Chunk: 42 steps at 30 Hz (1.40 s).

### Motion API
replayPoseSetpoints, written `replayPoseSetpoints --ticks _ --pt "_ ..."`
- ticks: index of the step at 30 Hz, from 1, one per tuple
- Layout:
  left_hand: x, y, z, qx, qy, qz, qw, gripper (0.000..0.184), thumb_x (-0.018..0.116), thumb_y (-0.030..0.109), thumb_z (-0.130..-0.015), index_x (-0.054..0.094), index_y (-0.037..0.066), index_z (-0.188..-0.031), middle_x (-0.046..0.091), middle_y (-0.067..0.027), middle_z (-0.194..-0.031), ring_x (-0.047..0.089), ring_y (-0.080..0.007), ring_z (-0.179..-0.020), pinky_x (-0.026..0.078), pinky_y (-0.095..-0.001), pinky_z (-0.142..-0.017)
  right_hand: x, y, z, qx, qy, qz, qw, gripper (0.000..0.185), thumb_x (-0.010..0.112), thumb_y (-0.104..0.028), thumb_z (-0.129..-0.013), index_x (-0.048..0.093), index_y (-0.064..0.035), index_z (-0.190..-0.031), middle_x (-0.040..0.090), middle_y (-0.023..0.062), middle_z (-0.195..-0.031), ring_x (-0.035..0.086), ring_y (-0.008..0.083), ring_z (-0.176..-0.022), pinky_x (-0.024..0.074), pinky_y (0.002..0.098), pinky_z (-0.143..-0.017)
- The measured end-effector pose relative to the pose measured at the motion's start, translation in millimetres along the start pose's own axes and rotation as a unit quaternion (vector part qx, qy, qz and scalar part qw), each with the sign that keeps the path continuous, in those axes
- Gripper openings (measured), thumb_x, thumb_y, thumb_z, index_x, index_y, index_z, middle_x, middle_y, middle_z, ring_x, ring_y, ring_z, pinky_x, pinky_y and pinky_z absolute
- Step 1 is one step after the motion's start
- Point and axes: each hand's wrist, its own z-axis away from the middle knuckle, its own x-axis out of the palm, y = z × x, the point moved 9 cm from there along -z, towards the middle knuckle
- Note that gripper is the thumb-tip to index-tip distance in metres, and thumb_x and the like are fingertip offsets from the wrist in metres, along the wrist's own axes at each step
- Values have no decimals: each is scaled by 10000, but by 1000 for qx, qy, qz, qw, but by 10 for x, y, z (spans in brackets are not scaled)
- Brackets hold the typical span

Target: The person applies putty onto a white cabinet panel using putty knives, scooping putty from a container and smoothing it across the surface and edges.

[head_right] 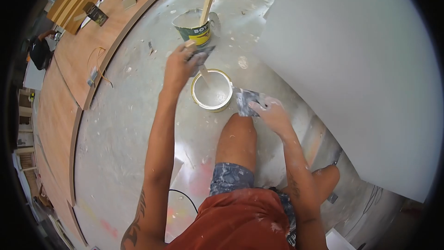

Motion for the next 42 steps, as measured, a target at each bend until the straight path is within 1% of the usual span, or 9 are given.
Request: replayPoseSetpoints --ticks 3,5,8,12,20,23,26,28,42 --pt "-416 -616 455 -202 113 196 953 294 609 258 -952 681 25 -1117 657 -133 -1194 677 -265 -937 520 -337 -797 236 -576 -262 -124 2 91 988 373 656 -273 -902 684 18 -1133 667 226 -1155 582 336 -1176 459 397 -968" --pt "-502 -925 1184 -346 241 413 807 360 550 273 -1001 605 18 -1249 640 -121 -1235 651 -228 -1042 507 -338 -880 551 -863 -474 -178 -31 91 979 340 637 -249 -899 692 -2 -1126 645 246 -1190 540 375 -1235 447 422 -1003" --pt "-24 -1307 2399 -424 399 618 528 431 506 270 -1027 480 -9 -1355 623 -117 -1244 634 -232 -1082 515 -360 -937 1150 -1137 -860 -237 -78 189 950 200 617 -140 -855 699 10 -959 685 207 -1032 659 356 -1018 538 461 -789" --pt "666 -1135 3775 -537 350 612 463 362 579 171 -982 511 10 -1298 641 -109 -1192 666 -226 -1013 582 -358 -838 2167 -768 -1302 -246 -195 372 873 158 594 -56 -810 726 -6 -884 709 188 -892 698 355 -880 557 453 -720" --pt "1214 -587 4520 -615 304 607 401 350 580 190 -979 507 29 -1282 651 -94 -1139 671 -230 -997 571 -368 -809 2661 -326 -1444 -256 -304 419 816 158 603 -46 -795 737 -9 -871 710 192 -858 701 360 -844 562 453 -723" --pt "1218 -665 4303 -592 287 639 398 382 553 272 -998 498 49 -1304 642 -89 -1173 661 -233 -1029 555 -383 -831 2126 -487 -1448 -207 -270 382 859 169 600 -55 -803 730 -6 -899 709 202 -930 690 369 -879 553 452 -780" --pt "1192 -757 4118 -578 301 648 394 399 520 323 -1012 490 72 -1321 631 -84 -1206 645 -241 -1072 541 -394 -870 1682 -725 -1211 -296 -188 302 886 224 608 -81 -832 723 -5 -1009 699 207 -1023 667 375 -955 523 446 -857" --pt "1182 -765 4043 -570 306 654 392 403 513 323 -1015 486 82 -1336 618 -84 -1238 630 -250 -1104 529 -412 -905 1531 -644 -1181 -129 -239 194 943 281 633 -131 -867 704 -33 -1120 686 203 -1086 642 374 -1017 492 437 -908" --pt "845 -855 3395 -505 298 672 452 406 473 334 -1033 490 77 -1348 630 -73 -1218 643 -242 -1077 545 -400 -883 1360 -1116 -948 -197 -189 -57 960 268 667 -189 -905 709 -18 -1106 706 164 -1115 654 321 -1019 488 380 -917"
